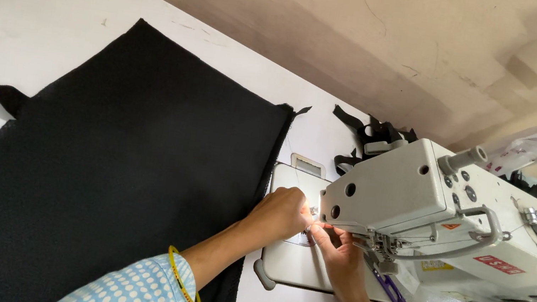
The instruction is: Sewing a black fabric piece with a strap using an industrial sewing machine.
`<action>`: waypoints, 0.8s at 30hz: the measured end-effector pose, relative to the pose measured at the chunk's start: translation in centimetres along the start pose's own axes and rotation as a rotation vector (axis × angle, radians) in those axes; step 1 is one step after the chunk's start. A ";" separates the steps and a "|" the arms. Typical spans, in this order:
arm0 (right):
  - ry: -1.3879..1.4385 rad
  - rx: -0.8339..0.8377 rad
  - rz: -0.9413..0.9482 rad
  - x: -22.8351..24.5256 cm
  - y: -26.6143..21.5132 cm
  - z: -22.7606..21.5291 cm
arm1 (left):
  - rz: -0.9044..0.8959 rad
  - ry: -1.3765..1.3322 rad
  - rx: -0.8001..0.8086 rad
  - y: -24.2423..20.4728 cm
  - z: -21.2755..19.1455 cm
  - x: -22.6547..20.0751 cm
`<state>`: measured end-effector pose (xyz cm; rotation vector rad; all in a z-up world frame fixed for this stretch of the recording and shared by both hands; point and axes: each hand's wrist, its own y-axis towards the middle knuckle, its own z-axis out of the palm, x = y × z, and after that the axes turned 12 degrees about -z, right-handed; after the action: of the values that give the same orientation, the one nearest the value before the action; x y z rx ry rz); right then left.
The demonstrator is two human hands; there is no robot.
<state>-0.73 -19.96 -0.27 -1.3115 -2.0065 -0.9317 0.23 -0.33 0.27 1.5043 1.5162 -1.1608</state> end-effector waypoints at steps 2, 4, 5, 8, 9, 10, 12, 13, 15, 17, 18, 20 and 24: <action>-0.039 -0.011 -0.009 -0.7 0.0 0.0 | -0.043 -0.001 0.013 -0.1 -0.2 -0.2; -0.073 -0.002 -0.016 -0.2 0.0 0.0 | -0.058 0.006 0.024 -0.2 -0.5 -0.4; -0.107 0.007 -0.023 0.0 0.1 0.0 | -0.073 0.011 0.036 -0.3 -0.6 -0.5; -0.164 0.007 -0.004 0.0 0.0 0.0 | -0.073 0.025 0.029 -0.4 -0.7 -0.5; -0.164 0.007 -0.005 -0.3 0.0 0.0 | -0.073 0.025 0.028 -0.3 -0.5 -0.3; -0.145 -0.001 -0.027 -0.5 -0.1 -0.1 | -0.057 0.023 0.015 -0.1 -0.3 -0.2; -0.126 -0.009 -0.050 -1.1 -0.1 -0.1 | -0.041 0.022 0.001 0.1 -0.2 0.0; -0.130 -0.042 -0.103 -1.5 0.0 -0.1 | -0.041 0.028 0.011 0.1 -0.2 0.0; -0.134 -0.075 -0.156 -1.5 -0.1 -0.1 | -0.040 0.036 0.020 0.2 -0.1 0.1; -0.310 -0.062 -0.193 -0.6 -0.3 -0.2 | -0.040 0.066 0.028 0.3 0.0 0.2; -0.310 -0.061 -0.193 -0.1 -0.3 -0.1 | -0.041 0.066 0.028 0.4 0.2 0.3; -0.135 -0.034 -0.219 1.0 -0.2 -0.1 | -0.001 0.043 -0.016 0.7 0.5 0.6; -0.064 -0.030 -0.072 0.4 -0.1 0.1 | -0.044 0.083 0.003 0.0 -0.2 -0.2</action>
<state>-0.94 -19.66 -0.10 -1.3075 -2.1091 -0.9671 0.24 -0.19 0.50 1.5449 1.6111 -1.1389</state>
